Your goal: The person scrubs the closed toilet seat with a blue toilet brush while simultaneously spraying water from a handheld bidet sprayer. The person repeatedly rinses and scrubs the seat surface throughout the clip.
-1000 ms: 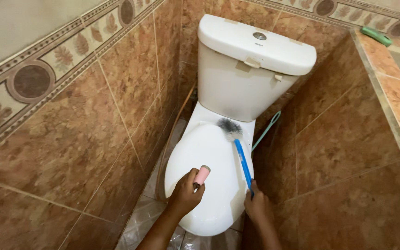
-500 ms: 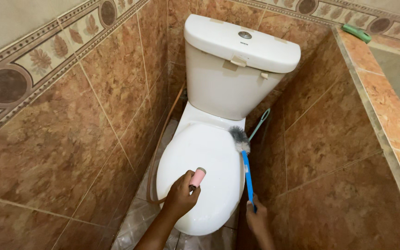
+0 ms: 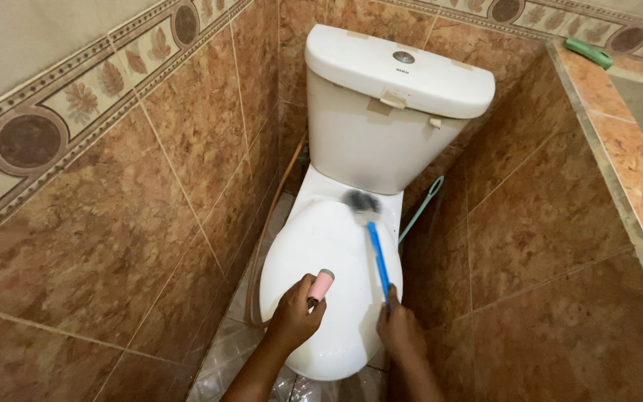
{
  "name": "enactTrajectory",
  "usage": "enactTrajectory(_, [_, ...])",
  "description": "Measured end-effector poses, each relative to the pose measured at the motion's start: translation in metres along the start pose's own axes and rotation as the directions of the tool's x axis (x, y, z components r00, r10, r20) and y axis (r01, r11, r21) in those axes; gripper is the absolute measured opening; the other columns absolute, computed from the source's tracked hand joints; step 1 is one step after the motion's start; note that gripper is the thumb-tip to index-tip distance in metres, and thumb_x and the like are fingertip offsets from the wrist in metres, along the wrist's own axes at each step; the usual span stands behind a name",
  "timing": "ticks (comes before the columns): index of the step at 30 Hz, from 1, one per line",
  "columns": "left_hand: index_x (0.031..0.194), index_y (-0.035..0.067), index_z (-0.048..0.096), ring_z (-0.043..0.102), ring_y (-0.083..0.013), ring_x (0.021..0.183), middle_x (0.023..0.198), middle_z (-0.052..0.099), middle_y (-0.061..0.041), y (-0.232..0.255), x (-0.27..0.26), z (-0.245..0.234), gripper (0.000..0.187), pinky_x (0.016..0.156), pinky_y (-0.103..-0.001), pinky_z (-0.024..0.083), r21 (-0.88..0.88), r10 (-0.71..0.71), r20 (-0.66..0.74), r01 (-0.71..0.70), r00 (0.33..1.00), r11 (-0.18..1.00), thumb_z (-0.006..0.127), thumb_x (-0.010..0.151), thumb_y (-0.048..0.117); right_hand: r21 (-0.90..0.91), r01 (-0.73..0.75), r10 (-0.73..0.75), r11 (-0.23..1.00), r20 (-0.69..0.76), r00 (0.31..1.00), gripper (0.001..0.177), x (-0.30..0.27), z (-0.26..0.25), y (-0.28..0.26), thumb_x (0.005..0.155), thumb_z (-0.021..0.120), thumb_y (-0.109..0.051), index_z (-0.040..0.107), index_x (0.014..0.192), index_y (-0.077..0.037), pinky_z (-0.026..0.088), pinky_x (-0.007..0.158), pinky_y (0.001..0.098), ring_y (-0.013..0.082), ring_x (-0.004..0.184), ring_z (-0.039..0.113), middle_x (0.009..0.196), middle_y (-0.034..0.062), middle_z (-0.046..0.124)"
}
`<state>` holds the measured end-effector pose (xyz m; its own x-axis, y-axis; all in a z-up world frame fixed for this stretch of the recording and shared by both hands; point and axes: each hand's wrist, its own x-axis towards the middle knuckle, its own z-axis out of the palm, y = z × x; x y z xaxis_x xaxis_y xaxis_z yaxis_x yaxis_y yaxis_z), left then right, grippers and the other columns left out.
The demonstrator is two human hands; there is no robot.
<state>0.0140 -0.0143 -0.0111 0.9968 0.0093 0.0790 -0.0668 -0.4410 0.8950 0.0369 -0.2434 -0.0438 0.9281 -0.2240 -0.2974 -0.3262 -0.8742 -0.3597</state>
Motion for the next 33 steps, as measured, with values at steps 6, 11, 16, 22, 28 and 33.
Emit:
enactTrajectory(6, [0.1, 0.003, 0.053, 0.061, -0.0322, 0.07, 0.08, 0.061, -0.017, -0.01, 0.001, 0.002, 0.021, 0.063, -0.044, 0.047, -0.003, 0.034, -0.03, -0.034, 0.999, 0.999, 0.067, 0.086, 0.01, -0.114, 0.159, -0.163, 0.981, -0.022, 0.986, 0.06, -0.008, 0.013, -0.038, 0.101, 0.049, -0.024, 0.032, 0.157, -0.01, 0.06, 0.067, 0.0509, 0.0379, 0.078, 0.074, 0.091, 0.0199, 0.074])
enactTrajectory(11, [0.102, 0.003, 0.055, 0.062, -0.0332, 0.07, 0.084, 0.064, -0.018, -0.014, 0.003, -0.001, 0.023, 0.062, -0.044, 0.048, -0.048, 0.018, -0.079, -0.022, 0.997, 0.999, 0.068, 0.084, 0.009, -0.205, 0.29, -0.307, 0.935, -0.058, 0.95, 0.06, -0.007, 0.033, -0.056, 0.1, 0.051, -0.025, 0.034, 0.156, -0.01, 0.06, 0.065, 0.0481, 0.0362, 0.072, 0.073, 0.088, 0.0196, 0.072])
enactTrajectory(16, [0.101, 0.003, 0.055, 0.062, -0.0343, 0.071, 0.084, 0.064, -0.018, -0.016, 0.004, -0.007, 0.022, 0.062, -0.045, 0.048, -0.067, 0.019, -0.101, -0.026, 0.995, 0.997, 0.068, 0.084, 0.009, -0.268, 0.365, -0.388, 0.892, -0.036, 0.921, 0.062, -0.008, 0.043, -0.066, 0.099, 0.052, -0.02, 0.032, 0.157, -0.01, 0.06, 0.064, 0.046, 0.035, 0.071, 0.073, 0.091, 0.0198, 0.071])
enactTrajectory(22, [0.1, 0.002, 0.054, 0.062, -0.0337, 0.071, 0.084, 0.063, -0.018, -0.021, 0.006, -0.013, 0.021, 0.062, -0.044, 0.048, -0.058, 0.028, -0.113, -0.035, 0.993, 0.998, 0.067, 0.085, 0.008, -0.29, 0.353, -0.364, 0.89, 0.019, 0.931, 0.062, -0.022, 0.026, -0.062, 0.099, 0.051, -0.02, 0.032, 0.157, -0.014, 0.061, 0.064, 0.0455, 0.034, 0.071, 0.074, 0.092, 0.0186, 0.071])
enactTrajectory(28, [0.101, 0.003, 0.054, 0.06, -0.0326, 0.068, 0.081, 0.062, -0.018, -0.01, 0.003, -0.016, 0.02, 0.061, -0.044, 0.046, -0.06, -0.021, -0.075, 0.017, 0.997, 0.998, 0.066, 0.086, 0.01, -0.29, 0.242, -0.261, 0.926, -0.028, 0.965, 0.056, -0.015, 0.005, -0.064, 0.102, 0.048, -0.028, 0.036, 0.157, -0.021, 0.06, 0.064, 0.0466, 0.0331, 0.074, 0.074, 0.09, 0.0163, 0.072])
enactTrajectory(33, [0.101, 0.003, 0.054, 0.061, -0.0323, 0.068, 0.081, 0.062, -0.018, -0.009, 0.004, -0.015, 0.02, 0.062, -0.044, 0.047, -0.073, 0.001, -0.074, -0.006, 0.997, 0.997, 0.066, 0.085, 0.009, -0.219, 0.174, -0.183, 0.96, -0.017, 0.983, 0.057, -0.009, -0.001, -0.061, 0.101, 0.047, -0.029, 0.037, 0.157, -0.022, 0.06, 0.07, 0.0488, 0.034, 0.08, 0.074, 0.092, 0.0142, 0.073])
